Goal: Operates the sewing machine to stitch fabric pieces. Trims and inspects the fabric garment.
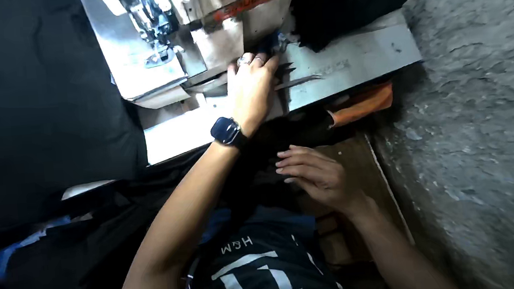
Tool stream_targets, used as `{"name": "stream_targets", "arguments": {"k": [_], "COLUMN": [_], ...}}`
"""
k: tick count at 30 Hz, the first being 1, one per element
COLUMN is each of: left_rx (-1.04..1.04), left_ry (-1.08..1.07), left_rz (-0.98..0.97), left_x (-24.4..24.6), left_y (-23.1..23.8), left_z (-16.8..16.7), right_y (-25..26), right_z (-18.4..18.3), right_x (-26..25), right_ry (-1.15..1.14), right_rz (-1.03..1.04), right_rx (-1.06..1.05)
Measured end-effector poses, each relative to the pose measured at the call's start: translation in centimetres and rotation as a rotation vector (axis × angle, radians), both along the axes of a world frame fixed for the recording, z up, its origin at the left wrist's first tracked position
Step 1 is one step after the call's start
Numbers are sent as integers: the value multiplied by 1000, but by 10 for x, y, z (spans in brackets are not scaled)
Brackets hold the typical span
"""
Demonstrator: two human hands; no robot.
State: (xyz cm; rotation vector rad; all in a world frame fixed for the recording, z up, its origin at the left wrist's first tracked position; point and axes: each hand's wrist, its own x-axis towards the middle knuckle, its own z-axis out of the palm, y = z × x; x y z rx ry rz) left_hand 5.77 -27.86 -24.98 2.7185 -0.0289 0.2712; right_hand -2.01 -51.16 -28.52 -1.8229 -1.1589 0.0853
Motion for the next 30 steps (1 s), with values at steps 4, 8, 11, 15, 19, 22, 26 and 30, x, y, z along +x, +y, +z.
{"name": "stream_targets", "arguments": {"k": [4, 8, 11, 15, 19, 22, 26, 30], "left_rx": [-569, -349, -268, -454, -776, -1009, -849, -322], "left_ry": [60, 70, 5, -34, -51, -99, 112, 58], "left_rz": [-327, -223, -99, -119, -321, -511, -735, -518], "left_x": [-106, -218, -256, -276, -284, -280, -266, -267], "left_y": [22, 37, 61, 99, 143, 176, 188, 229], "left_z": [68, 46, 27, 37, 93, 148, 211, 249], "right_y": [10, 40, 64, 88, 87, 89, 86, 89], "right_z": [22, 57, 89, 115, 127, 146, 199, 231], "right_x": [0, 9, 27, 51, 52, 41, 39, 36], "right_ry": [66, 222, 266, 253, 376, 351, 336, 317], "right_rz": [-13, -10, 50, 308, 572, 698, 825, 834], "right_rx": [90, 204, 245, 23, -200, -113, 197, 297]}}
